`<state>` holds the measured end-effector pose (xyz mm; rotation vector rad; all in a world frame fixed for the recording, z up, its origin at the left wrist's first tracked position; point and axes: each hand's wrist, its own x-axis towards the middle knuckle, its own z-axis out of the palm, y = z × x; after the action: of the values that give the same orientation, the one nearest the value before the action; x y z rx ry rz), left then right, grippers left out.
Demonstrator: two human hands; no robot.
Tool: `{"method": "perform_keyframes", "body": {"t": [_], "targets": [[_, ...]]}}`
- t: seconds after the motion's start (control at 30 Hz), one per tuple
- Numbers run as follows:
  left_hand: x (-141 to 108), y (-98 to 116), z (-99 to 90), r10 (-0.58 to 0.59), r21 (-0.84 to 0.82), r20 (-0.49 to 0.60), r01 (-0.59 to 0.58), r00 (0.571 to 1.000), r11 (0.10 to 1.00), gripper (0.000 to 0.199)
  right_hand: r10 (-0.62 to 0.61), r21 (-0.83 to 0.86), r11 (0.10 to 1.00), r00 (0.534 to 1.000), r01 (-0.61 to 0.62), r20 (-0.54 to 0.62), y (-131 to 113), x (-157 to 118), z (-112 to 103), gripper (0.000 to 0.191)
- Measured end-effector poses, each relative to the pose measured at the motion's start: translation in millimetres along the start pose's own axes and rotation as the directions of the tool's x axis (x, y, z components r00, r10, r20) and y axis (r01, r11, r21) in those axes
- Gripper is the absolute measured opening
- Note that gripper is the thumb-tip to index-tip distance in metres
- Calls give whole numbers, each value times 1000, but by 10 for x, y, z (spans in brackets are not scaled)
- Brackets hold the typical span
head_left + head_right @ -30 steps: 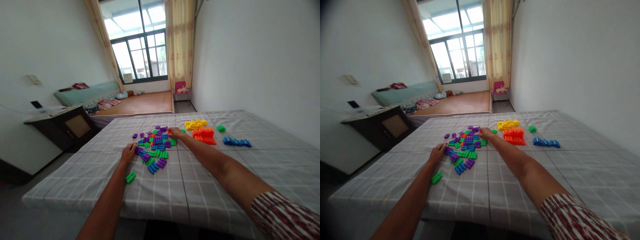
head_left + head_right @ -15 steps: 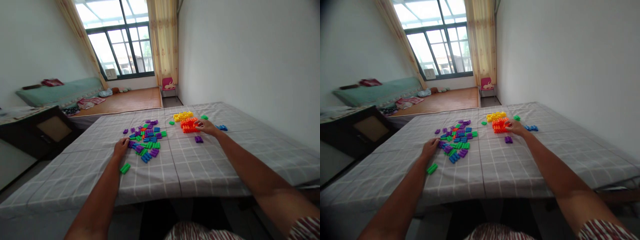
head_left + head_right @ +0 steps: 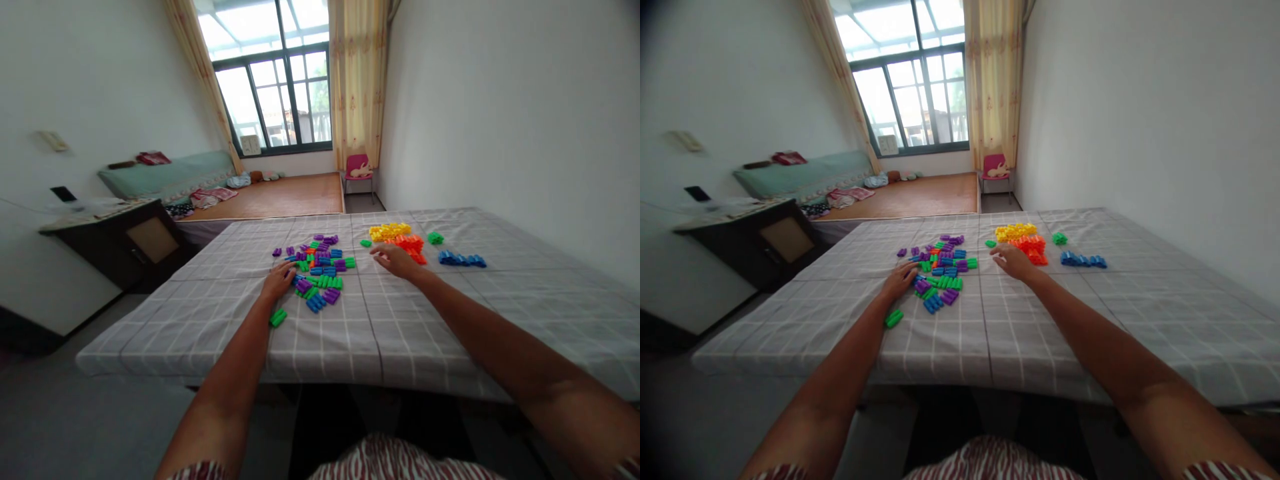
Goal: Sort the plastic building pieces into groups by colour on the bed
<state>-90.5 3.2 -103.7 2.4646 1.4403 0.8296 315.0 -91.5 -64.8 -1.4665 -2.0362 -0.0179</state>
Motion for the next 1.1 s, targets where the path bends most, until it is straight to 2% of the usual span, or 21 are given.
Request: {"method": "perform_keyframes", "body": {"t": [0.1, 0.2, 0.37, 0.47, 0.63, 0.77, 0.9, 1.0, 1.1], "targets": [[-11, -27, -15, 6, -35, -4, -6, 1000, 999, 36, -41, -18, 999, 991, 43, 124, -266, 258, 325, 31], [-30, -22, -44, -6, -43, -11, 5, 1000, 999, 35, 41, -56, 998, 976, -30, 215, -348, 450, 547, 39], [-34, 6, -70, -29, -71, -12, 28, 1000, 997, 34, 87, -22, 996, 932, -85, 351, -294, 560, 595, 31], [-9, 10, -63, -36, -57, -4, 36, 999, 998, 34, 100, -66, 994, 950, -84, 297, -340, 579, 564, 24], [2, -19, -56, -25, -52, -6, 25, 1000, 998, 37, 87, -139, 989, 970, -56, 228, -615, 544, 542, 16], [4, -77, -58, -41, -62, -3, 41, 999, 997, 38, 67, -259, 966, 984, -22, 168, -790, 368, 413, 19], [34, -118, -55, -59, -58, 15, 59, 998, 997, 37, 24, -399, 916, 990, 34, 138, -824, 139, 289, 26], [41, -115, -54, -49, -48, 1, 49, 999, 998, 38, -18, -302, 952, 996, 44, 86, -742, 54, 280, 20], [19, -87, -63, -45, -44, -6, 44, 999, 998, 39, 22, -104, 994, 996, -31, -85, -595, 33, 327, 14]]}}
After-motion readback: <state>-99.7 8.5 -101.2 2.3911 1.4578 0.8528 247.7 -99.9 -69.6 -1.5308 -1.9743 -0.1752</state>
